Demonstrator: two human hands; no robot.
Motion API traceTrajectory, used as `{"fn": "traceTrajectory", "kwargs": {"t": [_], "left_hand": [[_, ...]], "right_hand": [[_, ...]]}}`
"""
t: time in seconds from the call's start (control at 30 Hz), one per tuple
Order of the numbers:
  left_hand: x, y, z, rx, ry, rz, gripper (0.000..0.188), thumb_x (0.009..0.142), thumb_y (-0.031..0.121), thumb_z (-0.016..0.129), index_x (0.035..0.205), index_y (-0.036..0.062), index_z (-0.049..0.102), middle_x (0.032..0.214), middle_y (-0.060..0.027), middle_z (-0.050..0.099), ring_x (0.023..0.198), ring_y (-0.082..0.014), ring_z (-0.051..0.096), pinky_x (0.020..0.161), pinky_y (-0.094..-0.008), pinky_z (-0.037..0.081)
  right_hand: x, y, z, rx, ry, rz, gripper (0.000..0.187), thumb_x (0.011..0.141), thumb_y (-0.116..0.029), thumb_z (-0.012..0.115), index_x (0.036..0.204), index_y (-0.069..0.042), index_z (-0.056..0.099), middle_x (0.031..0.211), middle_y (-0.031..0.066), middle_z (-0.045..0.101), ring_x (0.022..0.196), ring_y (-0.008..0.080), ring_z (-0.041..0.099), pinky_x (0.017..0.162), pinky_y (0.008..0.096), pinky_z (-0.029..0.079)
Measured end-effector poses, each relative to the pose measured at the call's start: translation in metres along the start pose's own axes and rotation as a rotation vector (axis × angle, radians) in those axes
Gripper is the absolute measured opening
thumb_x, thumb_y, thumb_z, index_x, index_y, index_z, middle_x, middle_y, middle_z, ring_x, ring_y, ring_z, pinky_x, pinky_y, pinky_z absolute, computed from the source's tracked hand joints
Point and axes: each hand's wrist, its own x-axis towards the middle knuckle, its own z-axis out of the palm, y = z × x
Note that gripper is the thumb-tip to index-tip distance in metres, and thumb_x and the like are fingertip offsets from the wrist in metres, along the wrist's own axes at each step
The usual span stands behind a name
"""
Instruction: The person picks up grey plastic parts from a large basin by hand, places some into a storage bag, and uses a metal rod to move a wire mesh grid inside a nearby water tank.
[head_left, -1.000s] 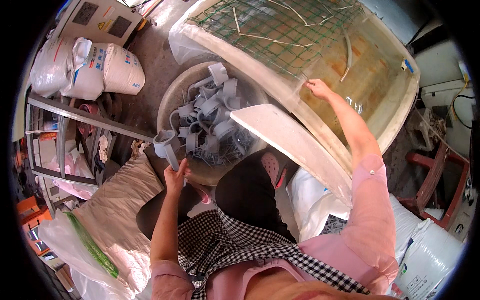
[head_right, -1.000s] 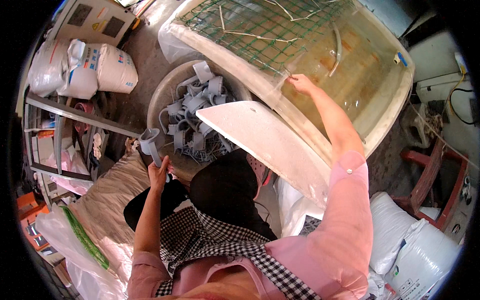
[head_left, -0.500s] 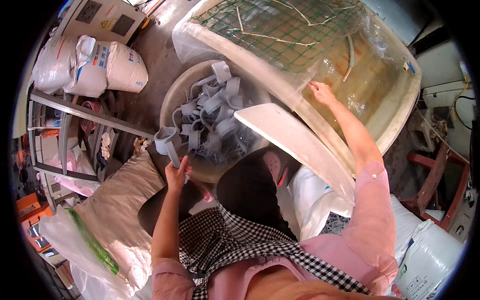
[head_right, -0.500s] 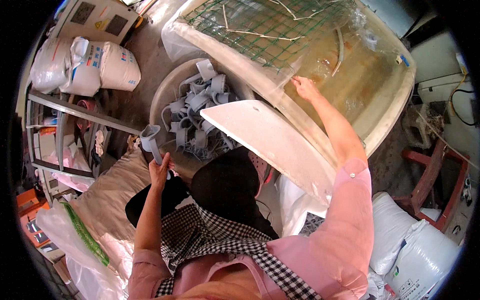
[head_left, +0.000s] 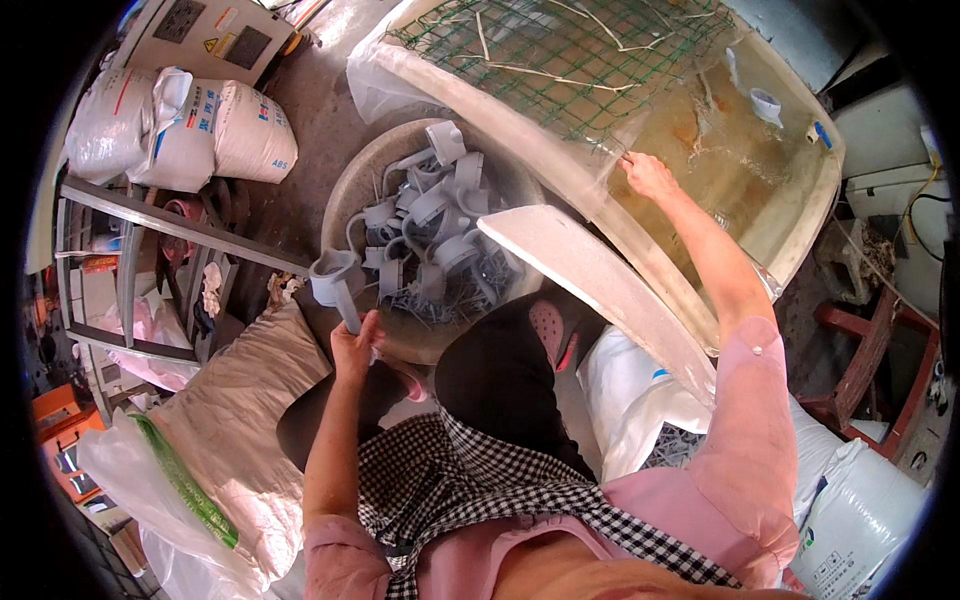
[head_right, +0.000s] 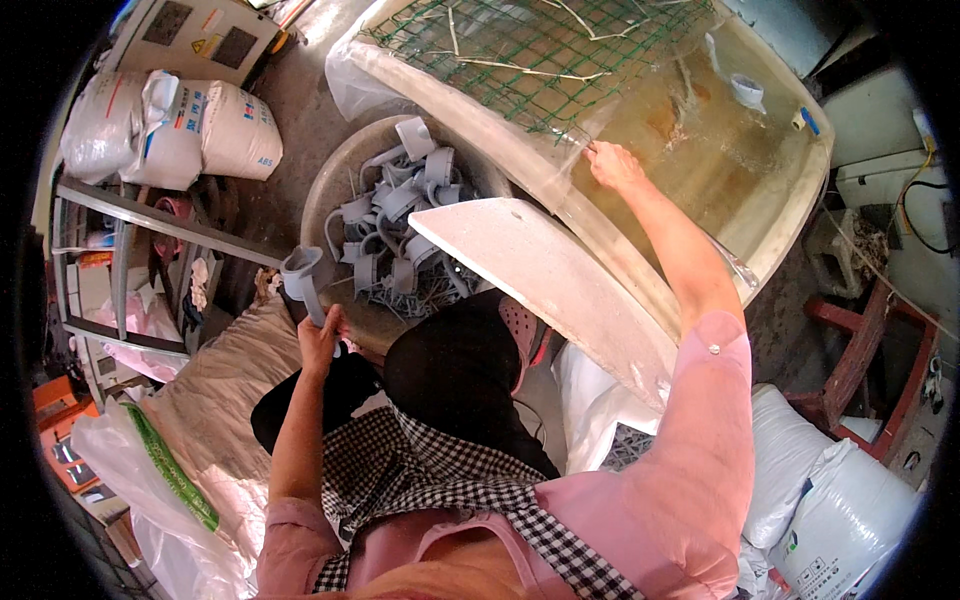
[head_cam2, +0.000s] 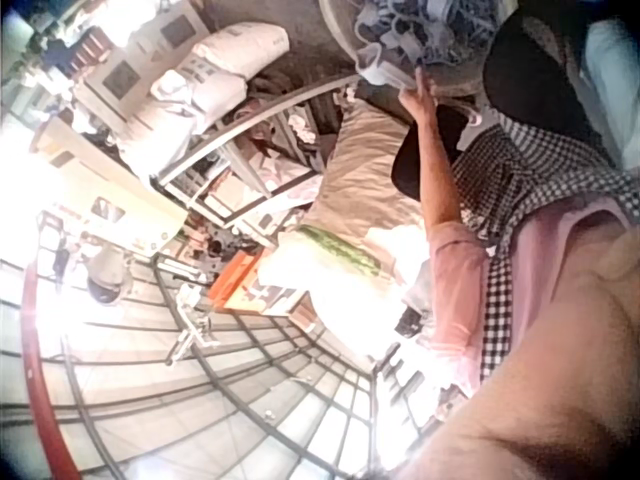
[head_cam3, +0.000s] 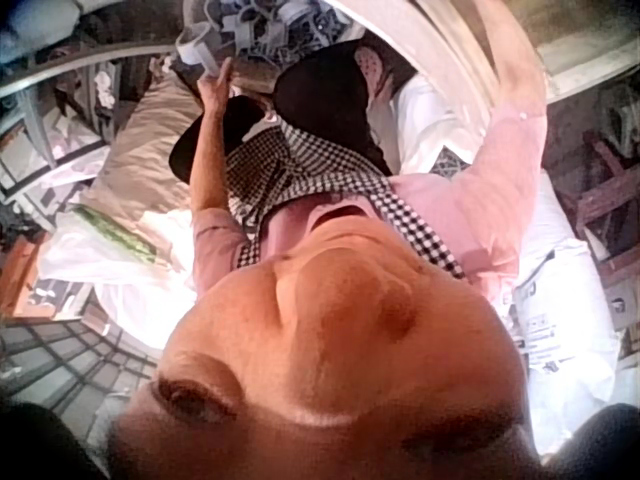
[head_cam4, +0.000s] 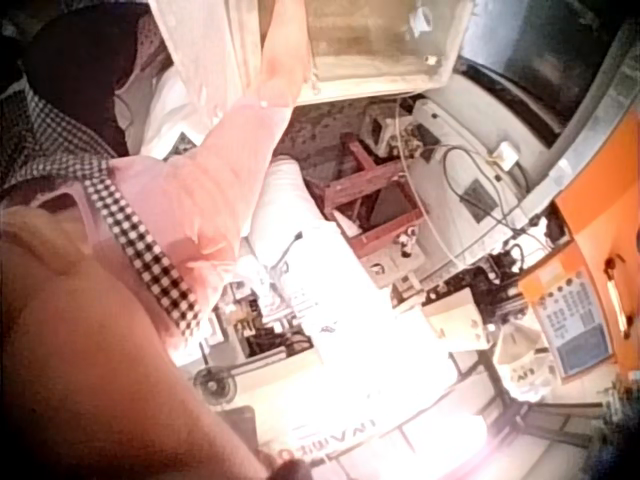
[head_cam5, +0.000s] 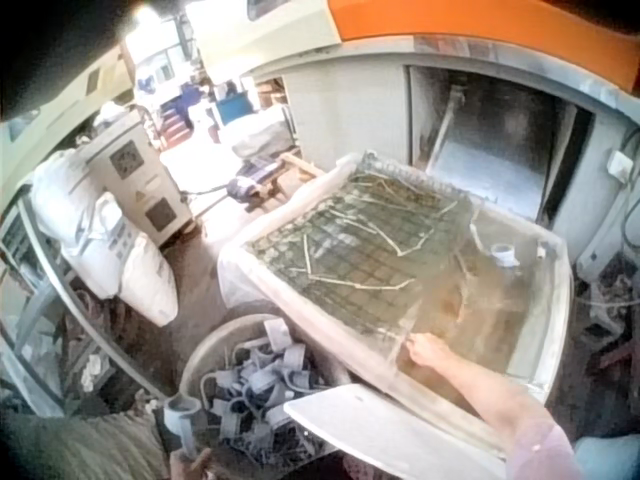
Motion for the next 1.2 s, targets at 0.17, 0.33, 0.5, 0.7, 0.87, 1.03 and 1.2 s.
{"fn": "traceTrajectory", "kwargs": {"t": [0.17, 0.33, 0.5, 0.7, 0.87, 1.03, 1.2], "left_hand": [[0.004, 0.012, -0.009, -0.026, 0.052, 0.009, 0.023, 0.086, 0.021, 0.063, 0.077, -0.0011, 0.061, 0.061, -0.0047, 0.059, 0.051, -0.0097, 0.054, 0.048, -0.0225, 0.042], [0.007, 0.011, -0.012, 0.016, 0.031, 0.05, 0.025, 0.088, 0.023, 0.06, 0.077, 0.0001, 0.059, 0.06, -0.0044, 0.058, 0.052, -0.0104, 0.053, 0.05, -0.0235, 0.042], [0.002, 0.009, -0.007, 0.052, 0.004, 0.028, 0.026, 0.088, 0.023, 0.06, 0.077, -0.0004, 0.06, 0.06, -0.0051, 0.058, 0.051, -0.0107, 0.053, 0.05, -0.024, 0.042], [0.009, 0.006, -0.006, 0.023, -0.003, 0.043, 0.026, 0.088, 0.022, 0.059, 0.078, -0.0016, 0.059, 0.061, -0.0055, 0.058, 0.051, -0.0112, 0.054, 0.049, -0.0242, 0.043], [0.007, 0.002, -0.008, -0.001, -0.01, 0.02, 0.024, 0.087, 0.02, 0.061, 0.077, -0.0015, 0.06, 0.061, -0.005, 0.058, 0.051, -0.0105, 0.054, 0.048, -0.0229, 0.043], [0.008, 0.006, 0.001, -0.039, -0.034, 0.05, 0.023, 0.085, 0.019, 0.064, 0.075, -0.0015, 0.06, 0.06, -0.0042, 0.059, 0.05, -0.0097, 0.053, 0.048, -0.0218, 0.042], [0.007, 0.011, -0.002, 0.006, -0.039, 0.042, 0.023, 0.085, 0.019, 0.064, 0.074, -0.0017, 0.06, 0.061, -0.0046, 0.059, 0.051, -0.0097, 0.054, 0.049, -0.0217, 0.042]], "right_hand": [[-0.004, 0.019, -0.001, 0.002, -0.014, -0.017, 0.032, 0.091, -0.035, 0.043, 0.111, -0.014, 0.057, 0.107, 0.0168, 0.06, 0.103, 0.037, 0.054, 0.086, 0.0467, 0.044], [-0.013, 0.024, 0.014, -0.021, -0.006, -0.037, 0.031, 0.091, -0.032, 0.043, 0.113, -0.015, 0.057, 0.105, 0.0173, 0.061, 0.099, 0.0377, 0.056, 0.083, 0.0465, 0.044], [-0.004, 0.007, 0.026, 0.078, -0.011, -0.087, 0.031, 0.09, -0.03, 0.046, 0.113, -0.012, 0.058, 0.1, 0.0178, 0.062, 0.096, 0.0385, 0.057, 0.08, 0.0438, 0.045], [0.009, 0.077, 0.043, 0.519, -0.153, 0.069, 0.038, 0.088, -0.031, 0.054, 0.111, -0.003, 0.059, 0.1, 0.0144, 0.065, 0.094, 0.0247, 0.059, 0.081, 0.0344, 0.045], [-0.018, 0.077, 0.046, 0.54, -0.199, 0.066, 0.04, 0.088, -0.033, 0.053, 0.116, -0.004, 0.057, 0.106, 0.0146, 0.063, 0.098, 0.0249, 0.058, 0.084, 0.0338, 0.044], [-0.015, 0.053, 0.038, 0.265, 0.067, -0.042, 0.035, 0.09, -0.034, 0.047, 0.112, -0.01, 0.059, 0.111, 0.0172, 0.059, 0.104, 0.0335, 0.055, 0.086, 0.0395, 0.044], [0.009, 0.024, 0.04, 0.236, -0.004, -0.029, 0.032, 0.09, -0.033, 0.046, 0.108, -0.011, 0.061, 0.106, 0.0185, 0.06, 0.1, 0.0359, 0.056, 0.083, 0.0423, 0.045]]}}
